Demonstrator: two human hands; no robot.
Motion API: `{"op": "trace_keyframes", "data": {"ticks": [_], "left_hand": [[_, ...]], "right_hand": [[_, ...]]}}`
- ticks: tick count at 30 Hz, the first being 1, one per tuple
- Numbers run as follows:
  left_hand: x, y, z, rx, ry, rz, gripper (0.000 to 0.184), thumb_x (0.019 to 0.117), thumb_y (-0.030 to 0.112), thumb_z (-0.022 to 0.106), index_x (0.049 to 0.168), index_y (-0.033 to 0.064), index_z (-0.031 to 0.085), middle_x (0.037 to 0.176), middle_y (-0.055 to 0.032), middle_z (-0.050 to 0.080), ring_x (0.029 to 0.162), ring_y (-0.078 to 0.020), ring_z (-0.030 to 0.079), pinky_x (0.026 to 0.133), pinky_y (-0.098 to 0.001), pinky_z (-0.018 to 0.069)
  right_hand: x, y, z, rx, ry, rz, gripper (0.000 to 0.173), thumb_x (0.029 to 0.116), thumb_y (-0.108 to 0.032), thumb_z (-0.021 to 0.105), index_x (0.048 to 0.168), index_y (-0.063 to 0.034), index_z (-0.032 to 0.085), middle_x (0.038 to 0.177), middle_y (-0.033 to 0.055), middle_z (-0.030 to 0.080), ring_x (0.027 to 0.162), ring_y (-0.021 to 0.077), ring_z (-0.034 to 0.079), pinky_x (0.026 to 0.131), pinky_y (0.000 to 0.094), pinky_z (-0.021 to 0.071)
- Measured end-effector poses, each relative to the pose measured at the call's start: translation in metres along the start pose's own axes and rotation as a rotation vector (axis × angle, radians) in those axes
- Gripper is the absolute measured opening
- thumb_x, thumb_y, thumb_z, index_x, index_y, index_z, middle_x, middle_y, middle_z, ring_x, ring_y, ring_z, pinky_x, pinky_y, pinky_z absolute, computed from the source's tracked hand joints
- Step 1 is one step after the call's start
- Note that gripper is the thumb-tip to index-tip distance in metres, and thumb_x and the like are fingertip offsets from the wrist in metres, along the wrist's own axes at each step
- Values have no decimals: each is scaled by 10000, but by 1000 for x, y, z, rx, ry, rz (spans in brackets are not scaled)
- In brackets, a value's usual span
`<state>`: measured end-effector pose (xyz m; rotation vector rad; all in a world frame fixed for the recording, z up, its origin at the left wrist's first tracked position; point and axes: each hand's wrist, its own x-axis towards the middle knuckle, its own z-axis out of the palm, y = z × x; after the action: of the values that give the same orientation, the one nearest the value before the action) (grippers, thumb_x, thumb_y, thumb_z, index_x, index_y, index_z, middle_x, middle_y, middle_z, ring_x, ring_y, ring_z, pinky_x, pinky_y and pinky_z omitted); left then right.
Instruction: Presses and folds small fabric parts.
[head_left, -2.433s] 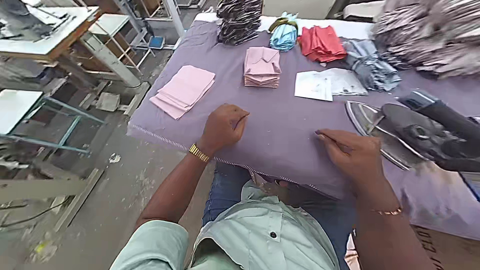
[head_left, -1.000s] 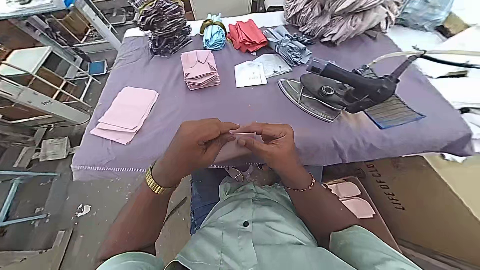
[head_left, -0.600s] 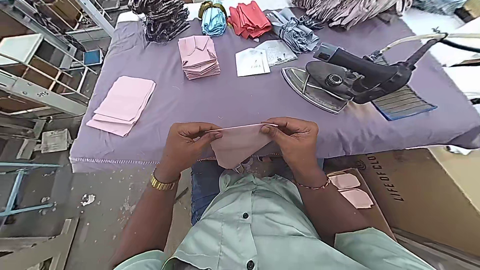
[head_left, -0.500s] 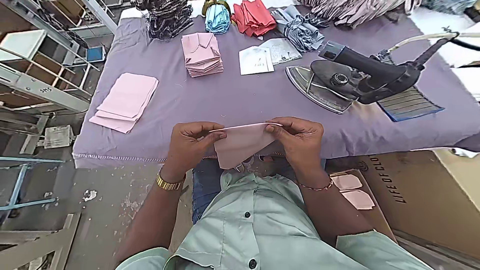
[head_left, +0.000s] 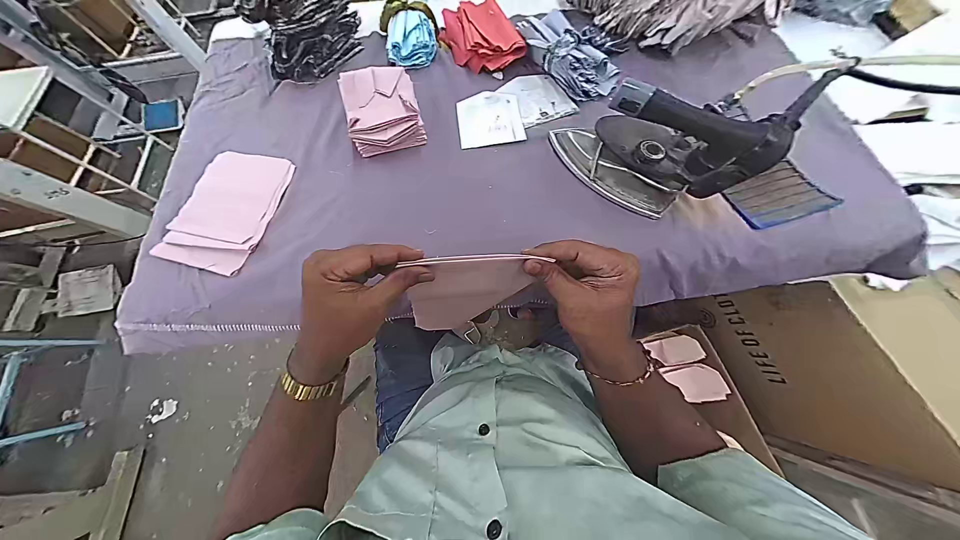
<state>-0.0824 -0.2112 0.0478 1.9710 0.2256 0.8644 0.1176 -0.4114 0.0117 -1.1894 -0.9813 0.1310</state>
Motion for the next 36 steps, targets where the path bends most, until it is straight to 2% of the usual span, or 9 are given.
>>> {"op": "trace_keyframes", "data": {"ticks": [15,21,25,27,28,30,32,34,36], "left_hand": [[1,5,3,-82,13,72,144,832,54,848,967,56,800,912,-28,785,790,-122,749,731,-273,645],[10,6,2,-140,7,95,136,819,28,852,940,42,792,888,-48,781,788,-146,753,737,-303,652],[35,-3,-3,2,-54,67,113,881,94,814,966,34,769,866,-21,757,725,-96,709,683,-262,624],[60,-12,-8,92,-94,82,112,918,115,782,996,39,754,877,-18,746,725,-90,696,682,-264,615],[72,-17,-9,134,-87,94,114,926,122,770,1008,44,751,880,-16,745,721,-85,688,678,-263,602],[95,-21,-9,157,-24,174,141,932,83,755,1057,18,751,965,-42,766,807,-101,724,767,-292,630],[104,-13,-7,274,63,309,158,961,63,710,1105,13,749,1072,-57,762,968,-122,738,901,-307,620],[99,-7,-5,377,135,434,144,966,19,681,1082,-6,762,1128,-94,763,1092,-198,727,994,-375,595],[86,-14,-2,427,122,456,142,965,19,672,1067,-6,768,1155,-113,753,1127,-234,710,1004,-415,583]], "right_hand": [[-1,-8,-4,-24,-19,-197,50,919,10,735,945,46,758,889,84,764,807,111,731,751,279,637],[9,-16,-7,-78,0,-243,61,890,12,767,948,31,764,891,69,769,797,104,735,740,265,641],[34,-16,-10,-182,-74,-144,60,916,-25,747,950,25,756,845,43,754,699,64,697,641,234,619],[62,-8,-11,-245,-120,-37,87,937,-79,747,962,3,760,779,32,728,602,63,638,543,228,561],[78,-2,-11,-273,-136,-10,99,937,-96,746,974,-6,763,763,29,721,589,65,623,539,237,547],[108,5,-10,-275,-141,-50,98,926,-62,747,1000,-2,771,798,42,735,630,67,644,586,236,565],[125,-1,-9,-272,-139,-216,97,924,4,723,1010,16,767,922,73,764,798,84,715,742,248,618],[124,-2,-12,-304,-158,-383,113,937,27,697,1024,32,768,1019,125,772,959,169,749,896,342,629],[110,9,-16,-362,-180,-421,122,951,12,681,1031,28,771,1052,137,770,1011,215,747,942,397,621]]}}
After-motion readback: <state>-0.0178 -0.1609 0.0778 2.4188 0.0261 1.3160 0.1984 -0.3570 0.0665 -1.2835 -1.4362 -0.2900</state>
